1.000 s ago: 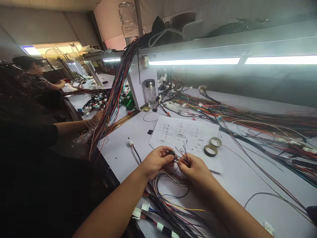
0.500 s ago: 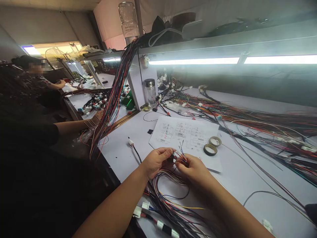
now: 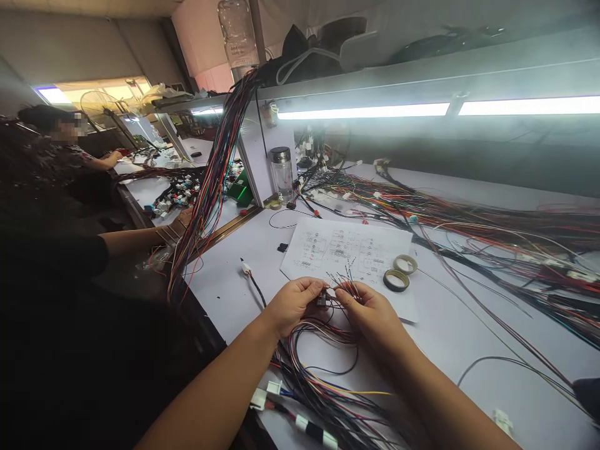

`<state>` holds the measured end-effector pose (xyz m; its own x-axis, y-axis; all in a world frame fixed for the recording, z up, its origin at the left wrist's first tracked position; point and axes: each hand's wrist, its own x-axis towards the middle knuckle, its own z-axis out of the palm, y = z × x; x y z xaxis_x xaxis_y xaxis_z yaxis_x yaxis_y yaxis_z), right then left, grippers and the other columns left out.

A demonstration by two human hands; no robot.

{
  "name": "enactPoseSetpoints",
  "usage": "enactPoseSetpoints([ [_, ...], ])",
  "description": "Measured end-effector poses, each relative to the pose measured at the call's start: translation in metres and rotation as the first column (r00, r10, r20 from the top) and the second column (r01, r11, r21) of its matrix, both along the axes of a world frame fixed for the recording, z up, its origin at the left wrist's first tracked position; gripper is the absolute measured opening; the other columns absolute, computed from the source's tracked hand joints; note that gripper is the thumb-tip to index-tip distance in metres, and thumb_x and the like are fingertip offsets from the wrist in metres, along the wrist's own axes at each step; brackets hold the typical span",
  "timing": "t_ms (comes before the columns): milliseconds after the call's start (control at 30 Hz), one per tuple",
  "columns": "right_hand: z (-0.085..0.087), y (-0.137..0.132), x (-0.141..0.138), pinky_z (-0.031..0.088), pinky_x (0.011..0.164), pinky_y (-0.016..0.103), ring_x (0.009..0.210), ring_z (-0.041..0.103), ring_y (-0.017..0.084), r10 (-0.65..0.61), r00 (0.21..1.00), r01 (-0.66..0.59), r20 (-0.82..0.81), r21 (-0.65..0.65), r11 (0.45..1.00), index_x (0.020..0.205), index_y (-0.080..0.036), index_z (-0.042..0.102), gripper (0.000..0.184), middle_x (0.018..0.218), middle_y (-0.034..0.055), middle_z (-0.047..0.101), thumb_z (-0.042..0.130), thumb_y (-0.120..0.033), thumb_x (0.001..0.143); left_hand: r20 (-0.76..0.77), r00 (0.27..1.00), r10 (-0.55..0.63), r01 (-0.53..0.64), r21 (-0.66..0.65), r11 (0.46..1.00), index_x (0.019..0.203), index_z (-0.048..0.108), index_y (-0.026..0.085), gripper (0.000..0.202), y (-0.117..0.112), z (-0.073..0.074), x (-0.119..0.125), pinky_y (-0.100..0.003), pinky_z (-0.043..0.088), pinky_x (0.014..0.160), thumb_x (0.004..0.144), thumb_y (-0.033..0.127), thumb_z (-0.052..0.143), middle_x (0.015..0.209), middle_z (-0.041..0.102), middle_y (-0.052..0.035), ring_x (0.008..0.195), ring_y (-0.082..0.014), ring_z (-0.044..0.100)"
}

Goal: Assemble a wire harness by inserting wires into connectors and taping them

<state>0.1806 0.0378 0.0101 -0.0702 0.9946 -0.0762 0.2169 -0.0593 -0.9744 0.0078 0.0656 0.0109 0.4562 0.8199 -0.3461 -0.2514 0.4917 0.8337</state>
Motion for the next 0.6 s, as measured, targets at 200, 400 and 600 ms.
enactPoseSetpoints([
  [200, -0.0046, 0.0012, 0.0030, 0.036, 0.054, 0.025, 0.056, 0.046, 0.013, -0.108, 0.992, 0.108, 0.070, -0.003, 0.994, 0.072, -0.019, 0.055, 0.018, 0.060, -0.0028, 0.052, 0.054, -0.036, 0.077, 0.059, 0.998, -0.017, 0.020, -0.048, 0.999, 0.111, 0.061, 0.015, 0.037, 0.0015, 0.0006, -0.0052, -0.029, 0.050, 0.075, 0.077, 0.024, 0.070, 0.092, 0.064, -0.0074, 0.074, -0.0136, 0.064],
  [400, -0.0048, 0.0014, 0.0035, 0.034, 0.052, 0.024, 0.055, 0.045, 0.013, -0.116, 0.974, 0.102, 0.197, 0.079, 0.992, 0.067, -0.020, 0.051, 0.005, 0.059, -0.0033, 0.050, 0.052, -0.024, 0.071, 0.150, 0.988, -0.026, 0.029, -0.014, 0.999, 0.111, 0.058, 0.017, 0.038, 0.0030, 0.0000, -0.0081, -0.031, 0.047, 0.085, 0.076, 0.017, 0.071, 0.101, 0.064, -0.0075, 0.085, -0.0146, 0.064],
  [600, -0.0037, 0.0004, 0.0020, 0.035, 0.054, 0.025, 0.057, 0.046, 0.014, -0.120, 0.953, 0.079, 0.277, 0.154, 0.985, 0.066, -0.021, 0.050, 0.005, 0.061, -0.0019, 0.052, 0.051, -0.024, 0.070, 0.151, 0.988, -0.022, 0.025, -0.018, 1.000, 0.107, 0.059, 0.015, 0.037, 0.0030, 0.0009, -0.0060, -0.029, 0.047, 0.082, 0.073, 0.016, 0.073, 0.097, 0.065, -0.0076, 0.082, -0.0141, 0.064],
])
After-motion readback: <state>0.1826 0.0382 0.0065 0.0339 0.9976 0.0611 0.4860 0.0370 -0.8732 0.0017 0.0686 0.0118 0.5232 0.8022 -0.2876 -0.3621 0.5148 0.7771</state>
